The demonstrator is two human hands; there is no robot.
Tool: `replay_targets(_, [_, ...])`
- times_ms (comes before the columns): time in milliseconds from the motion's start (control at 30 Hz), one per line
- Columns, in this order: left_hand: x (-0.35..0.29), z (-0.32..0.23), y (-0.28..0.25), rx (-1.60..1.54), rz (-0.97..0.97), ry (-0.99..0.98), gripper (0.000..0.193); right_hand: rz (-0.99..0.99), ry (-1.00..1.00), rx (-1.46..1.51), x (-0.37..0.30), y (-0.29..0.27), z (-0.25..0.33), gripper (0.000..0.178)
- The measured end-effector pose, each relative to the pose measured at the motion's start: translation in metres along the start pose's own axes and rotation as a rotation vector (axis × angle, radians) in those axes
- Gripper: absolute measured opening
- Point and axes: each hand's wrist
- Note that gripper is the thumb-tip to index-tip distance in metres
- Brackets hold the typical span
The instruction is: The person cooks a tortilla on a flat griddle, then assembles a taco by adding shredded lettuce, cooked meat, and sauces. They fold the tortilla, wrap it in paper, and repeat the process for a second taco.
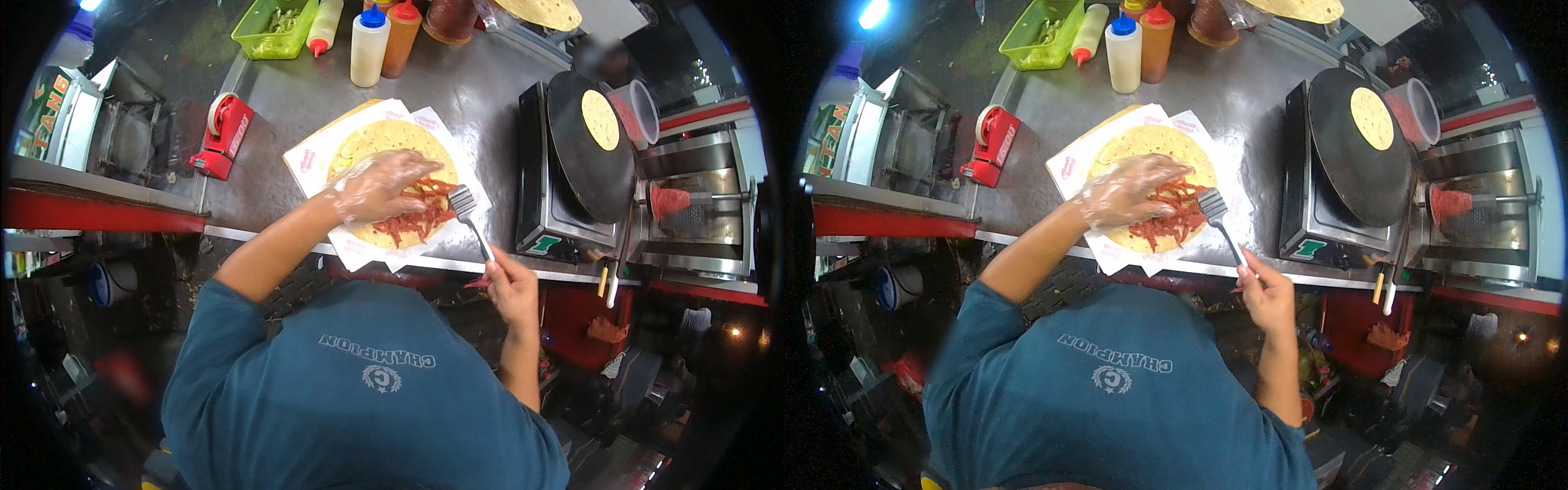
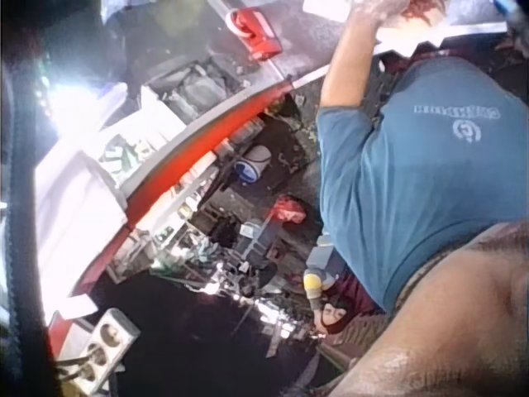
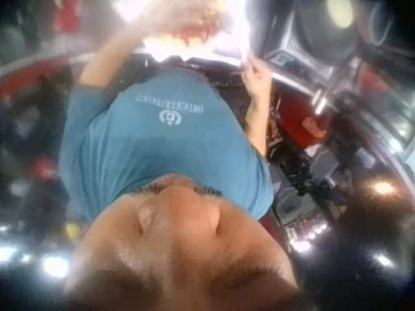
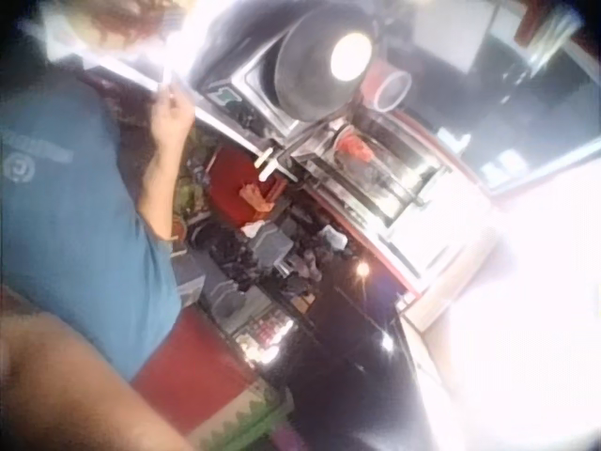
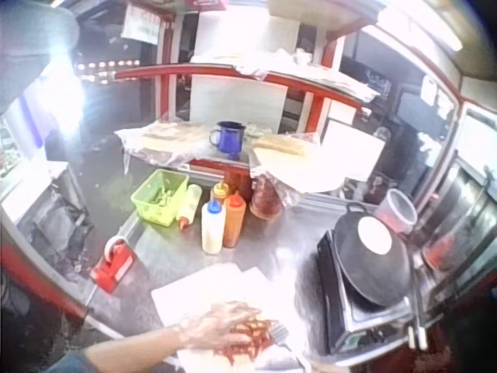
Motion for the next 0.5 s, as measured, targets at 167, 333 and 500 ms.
replay_targets(167, [0.018,0.025,0.025,-0.004,0.125,0.01,0.024,0.02,-0.399,-0.32,0.023,-0.047,0.032,0.036])
replay_targets(333, [0.009,0.012,0.013,0.257,0.416,-0.113,0.028,-0.204,-0.497,-0.189,0.048,-0.117,0.027,0.033])
replay_targets(500, [-0.011,-0.027,-0.002,0.184,0.053,-0.134,0.021,-0.747,-0.586,-0.212,0.149,-0.262,0.069,0.037])
Point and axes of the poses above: each hand's wrist, its own x-axis towards the middle knuckle, its own y-axis out of the palm, z = x × y, and after that the axes turned 13 degrees about -z, right-handed
